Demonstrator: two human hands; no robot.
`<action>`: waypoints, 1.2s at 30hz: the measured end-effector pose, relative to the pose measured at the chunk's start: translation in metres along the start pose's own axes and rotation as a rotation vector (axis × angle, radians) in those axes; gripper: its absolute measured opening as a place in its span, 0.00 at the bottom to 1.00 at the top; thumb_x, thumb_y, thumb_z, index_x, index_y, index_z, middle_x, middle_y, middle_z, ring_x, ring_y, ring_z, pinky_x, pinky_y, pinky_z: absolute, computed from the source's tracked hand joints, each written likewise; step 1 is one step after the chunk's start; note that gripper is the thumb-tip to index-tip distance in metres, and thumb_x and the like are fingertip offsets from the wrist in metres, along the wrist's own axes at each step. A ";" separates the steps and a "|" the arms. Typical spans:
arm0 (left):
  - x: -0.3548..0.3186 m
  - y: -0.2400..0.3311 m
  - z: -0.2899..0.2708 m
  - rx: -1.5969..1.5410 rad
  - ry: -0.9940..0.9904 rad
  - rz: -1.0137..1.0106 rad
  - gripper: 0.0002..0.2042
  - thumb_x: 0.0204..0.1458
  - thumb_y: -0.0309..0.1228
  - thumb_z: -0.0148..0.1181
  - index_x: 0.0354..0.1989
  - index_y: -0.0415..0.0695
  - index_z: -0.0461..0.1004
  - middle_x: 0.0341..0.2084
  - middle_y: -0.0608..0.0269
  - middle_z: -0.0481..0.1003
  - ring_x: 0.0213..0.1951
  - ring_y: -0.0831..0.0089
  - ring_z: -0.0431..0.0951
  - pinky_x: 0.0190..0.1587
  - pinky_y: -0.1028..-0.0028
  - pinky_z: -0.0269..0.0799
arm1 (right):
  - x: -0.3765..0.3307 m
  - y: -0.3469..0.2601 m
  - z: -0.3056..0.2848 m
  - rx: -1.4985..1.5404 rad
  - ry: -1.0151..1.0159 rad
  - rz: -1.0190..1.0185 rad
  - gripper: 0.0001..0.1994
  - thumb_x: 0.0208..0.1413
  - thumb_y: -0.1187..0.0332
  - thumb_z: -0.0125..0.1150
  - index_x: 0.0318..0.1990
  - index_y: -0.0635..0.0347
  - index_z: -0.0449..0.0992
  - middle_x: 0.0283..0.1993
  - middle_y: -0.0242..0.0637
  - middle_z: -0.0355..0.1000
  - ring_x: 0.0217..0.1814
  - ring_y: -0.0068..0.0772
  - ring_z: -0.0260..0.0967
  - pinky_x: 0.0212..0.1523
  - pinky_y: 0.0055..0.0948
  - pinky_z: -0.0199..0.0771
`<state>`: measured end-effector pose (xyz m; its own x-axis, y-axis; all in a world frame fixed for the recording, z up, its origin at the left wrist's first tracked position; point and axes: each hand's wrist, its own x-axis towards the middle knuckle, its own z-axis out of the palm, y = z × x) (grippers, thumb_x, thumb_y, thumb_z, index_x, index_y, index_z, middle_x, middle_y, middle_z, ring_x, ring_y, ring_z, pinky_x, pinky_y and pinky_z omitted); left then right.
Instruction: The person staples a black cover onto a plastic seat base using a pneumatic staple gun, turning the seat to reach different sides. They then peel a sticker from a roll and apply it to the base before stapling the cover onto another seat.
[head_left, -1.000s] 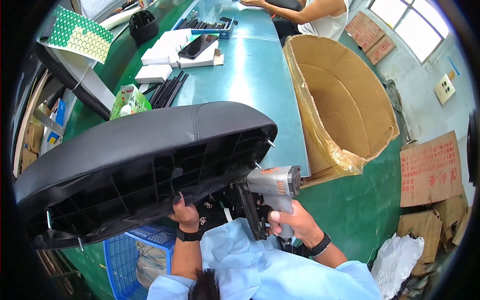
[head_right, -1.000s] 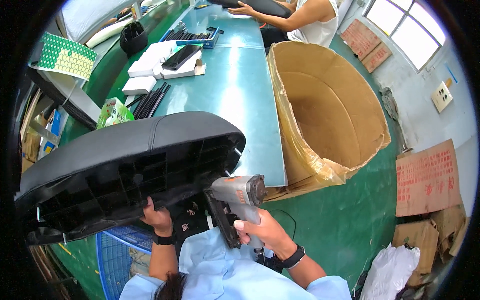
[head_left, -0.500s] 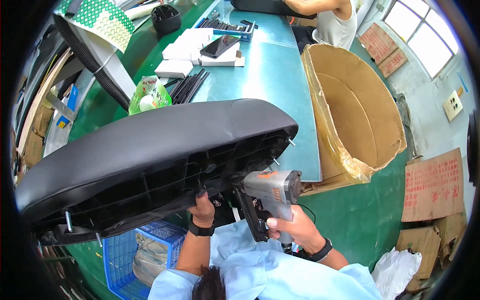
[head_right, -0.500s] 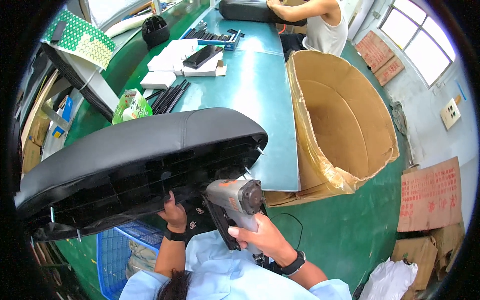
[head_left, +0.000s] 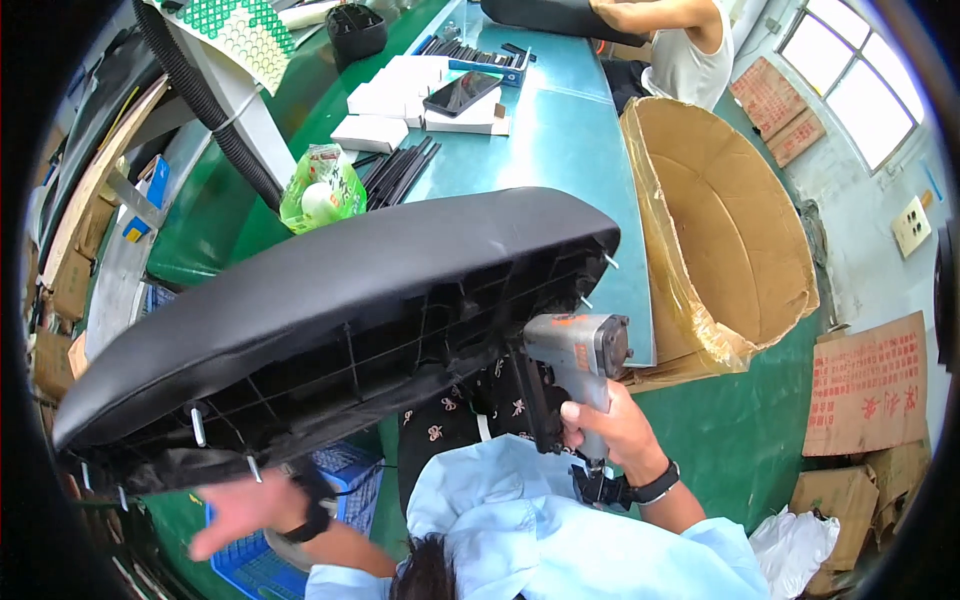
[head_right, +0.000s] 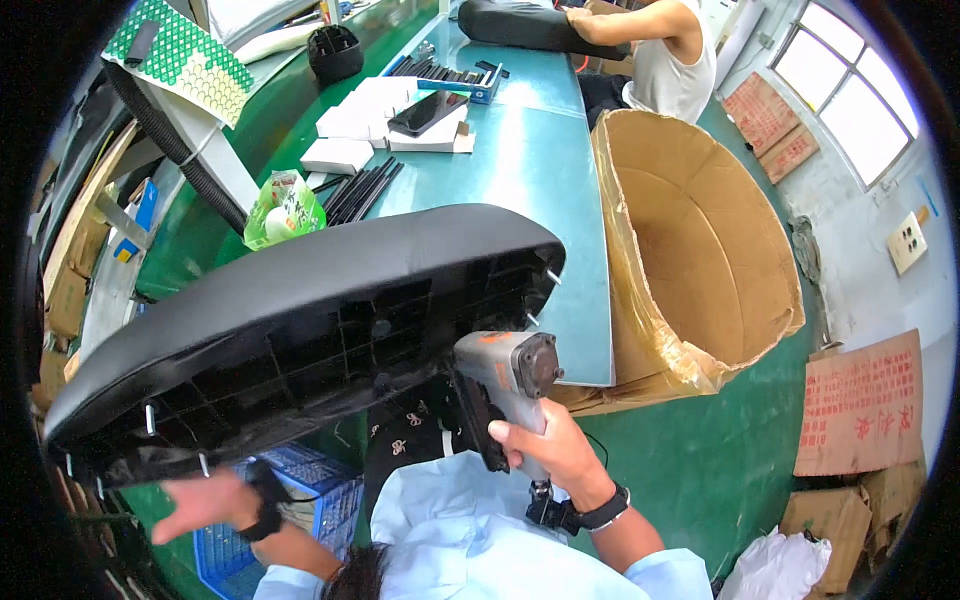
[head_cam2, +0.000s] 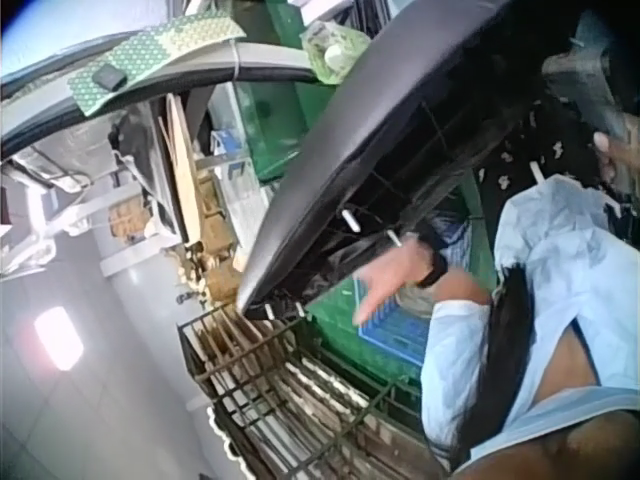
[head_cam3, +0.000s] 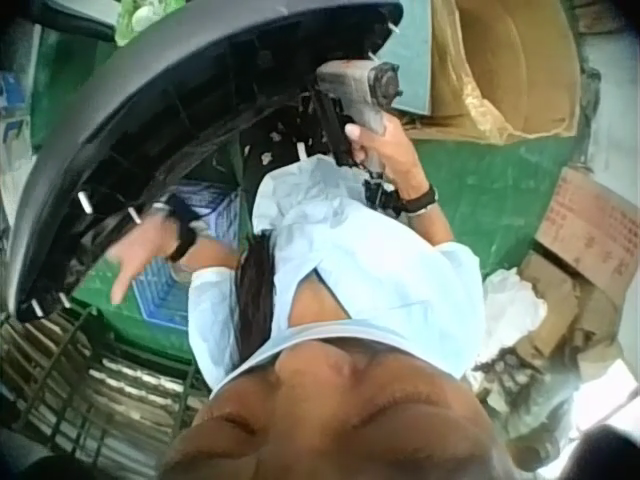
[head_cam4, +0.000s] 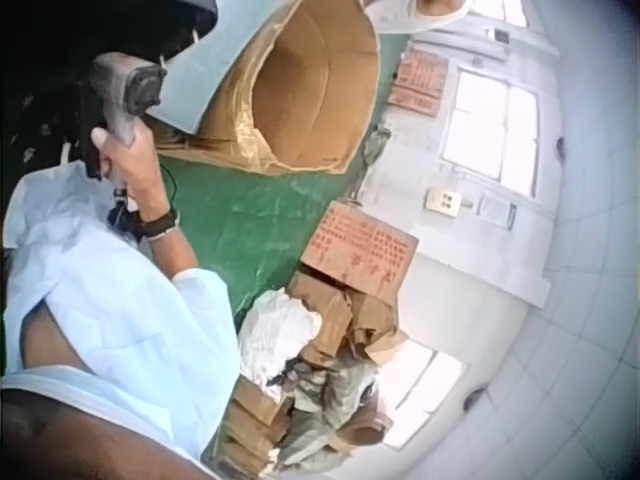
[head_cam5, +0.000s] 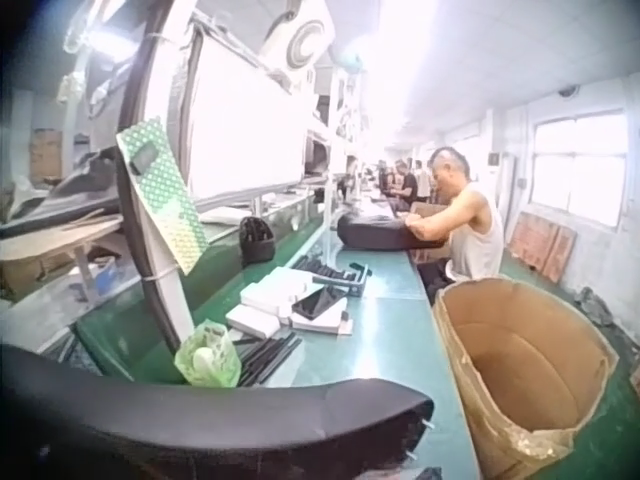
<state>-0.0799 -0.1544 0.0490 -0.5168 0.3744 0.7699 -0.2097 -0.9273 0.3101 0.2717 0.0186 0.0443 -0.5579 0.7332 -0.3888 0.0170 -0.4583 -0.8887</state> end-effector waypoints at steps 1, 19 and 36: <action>0.007 0.013 0.000 0.352 0.502 0.141 0.48 0.46 0.71 0.40 0.64 0.39 0.55 0.61 0.49 0.59 0.59 0.58 0.62 0.65 0.57 0.52 | 0.002 -0.001 -0.001 -0.002 0.021 -0.016 0.14 0.50 0.61 0.65 0.29 0.62 0.70 0.22 0.29 0.65 0.21 0.18 0.63 0.23 0.19 0.63; -0.050 -0.025 -0.030 0.271 1.309 -0.084 0.27 0.60 0.45 0.47 0.64 0.44 0.57 0.63 0.55 0.57 0.63 0.56 0.57 0.67 0.53 0.48 | -0.017 -0.004 -0.016 -0.434 0.253 -0.049 0.20 0.47 0.62 0.67 0.44 0.65 0.73 0.25 0.31 0.71 0.22 0.20 0.67 0.25 0.22 0.67; -0.136 -0.024 -0.063 0.430 0.963 -0.293 0.23 0.61 0.44 0.44 0.61 0.47 0.59 0.60 0.61 0.61 0.61 0.63 0.60 0.64 0.60 0.52 | 0.002 -0.004 0.021 -0.500 0.186 0.121 0.16 0.46 0.63 0.67 0.39 0.64 0.72 0.22 0.29 0.69 0.22 0.19 0.66 0.24 0.20 0.65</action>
<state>-0.0565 -0.1826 -0.0984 -0.9657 0.2508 -0.0667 -0.2201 -0.6549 0.7230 0.2532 0.0114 0.0526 -0.3722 0.7874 -0.4913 0.4896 -0.2832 -0.8247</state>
